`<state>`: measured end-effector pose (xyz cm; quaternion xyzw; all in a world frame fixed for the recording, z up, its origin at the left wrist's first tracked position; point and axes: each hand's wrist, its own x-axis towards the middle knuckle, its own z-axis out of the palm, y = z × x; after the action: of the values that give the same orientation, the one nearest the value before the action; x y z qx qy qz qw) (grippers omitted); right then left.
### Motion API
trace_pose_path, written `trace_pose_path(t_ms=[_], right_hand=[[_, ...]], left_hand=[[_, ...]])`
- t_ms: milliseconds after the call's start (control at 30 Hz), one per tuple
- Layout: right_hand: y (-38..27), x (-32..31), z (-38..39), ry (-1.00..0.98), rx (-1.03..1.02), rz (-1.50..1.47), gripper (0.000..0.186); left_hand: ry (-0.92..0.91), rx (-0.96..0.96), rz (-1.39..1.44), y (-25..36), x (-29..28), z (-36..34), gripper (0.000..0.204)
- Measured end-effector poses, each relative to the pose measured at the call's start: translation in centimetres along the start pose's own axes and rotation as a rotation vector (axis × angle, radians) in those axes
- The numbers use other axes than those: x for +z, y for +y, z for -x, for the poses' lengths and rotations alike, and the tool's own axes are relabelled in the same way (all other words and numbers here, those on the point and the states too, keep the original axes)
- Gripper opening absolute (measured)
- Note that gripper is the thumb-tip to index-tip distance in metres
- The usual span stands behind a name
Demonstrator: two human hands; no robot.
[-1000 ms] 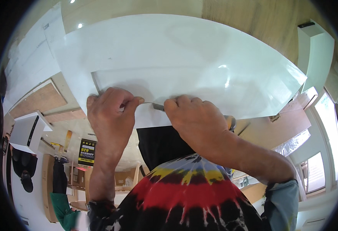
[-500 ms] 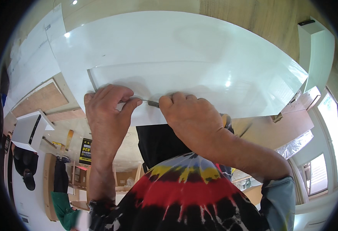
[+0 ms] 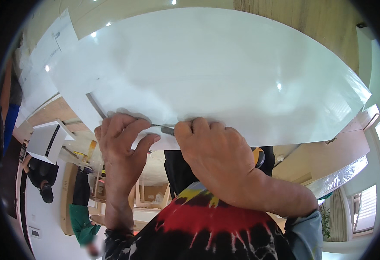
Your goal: The person uses a utility knife to score and cut a rectangular recess into a white laminate panel. They repeatedly score the edges, snap off the inner piece, and trim the edges to refine the cutout.
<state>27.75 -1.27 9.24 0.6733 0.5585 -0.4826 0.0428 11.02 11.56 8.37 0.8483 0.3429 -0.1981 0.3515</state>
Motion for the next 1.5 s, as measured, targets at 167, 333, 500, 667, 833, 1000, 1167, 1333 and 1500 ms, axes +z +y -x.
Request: trace_pose_path(t_ms=[167,333,500,667,833,1000,1167,1333,1500], right_hand=[[3.0,0.1,1.1,0.164,0.071,-0.398,0.013],[4.5,0.0,1.7,0.171,0.109,-0.59,0.016],[5.0,0.2,1.5,0.239,0.106,-0.683,0.016],[5.0,0.4,1.6,0.277,0.145,-0.719,0.013],[4.9,3.2,3.9,0.475,0.158,-0.698,0.012],[7.5,7.3,8.4,0.433,0.365,-0.883,0.018],[7.8,7.3,8.8,0.547,0.533,-1.228,0.014],[8.4,8.1,8.4,0.548,0.48,-1.318,0.022],[9.3,8.4,8.5,0.572,0.411,-1.177,0.024]], left_hand=[[0.016,-0.046,-0.017,0.5,0.3,0.2,0.029],[-0.061,-0.067,-0.071,1.0,-0.3,-0.3,0.028],[-0.067,-0.089,-0.075,1.5,-0.5,-0.4,0.028],[0.207,0.03,-0.002,-0.8,1.6,2.9,0.035],[0.718,-0.1,-0.189,-3.4,1.7,3.9,0.039],[0.743,-0.581,0.686,-4.9,5.0,0.7,0.048],[0.835,-0.659,0.39,-4.4,5.6,-0.6,0.064],[0.869,-0.669,0.309,-4.8,6.4,-0.5,0.062],[0.83,-0.691,0.305,-4.7,6.3,-0.9,0.064]])
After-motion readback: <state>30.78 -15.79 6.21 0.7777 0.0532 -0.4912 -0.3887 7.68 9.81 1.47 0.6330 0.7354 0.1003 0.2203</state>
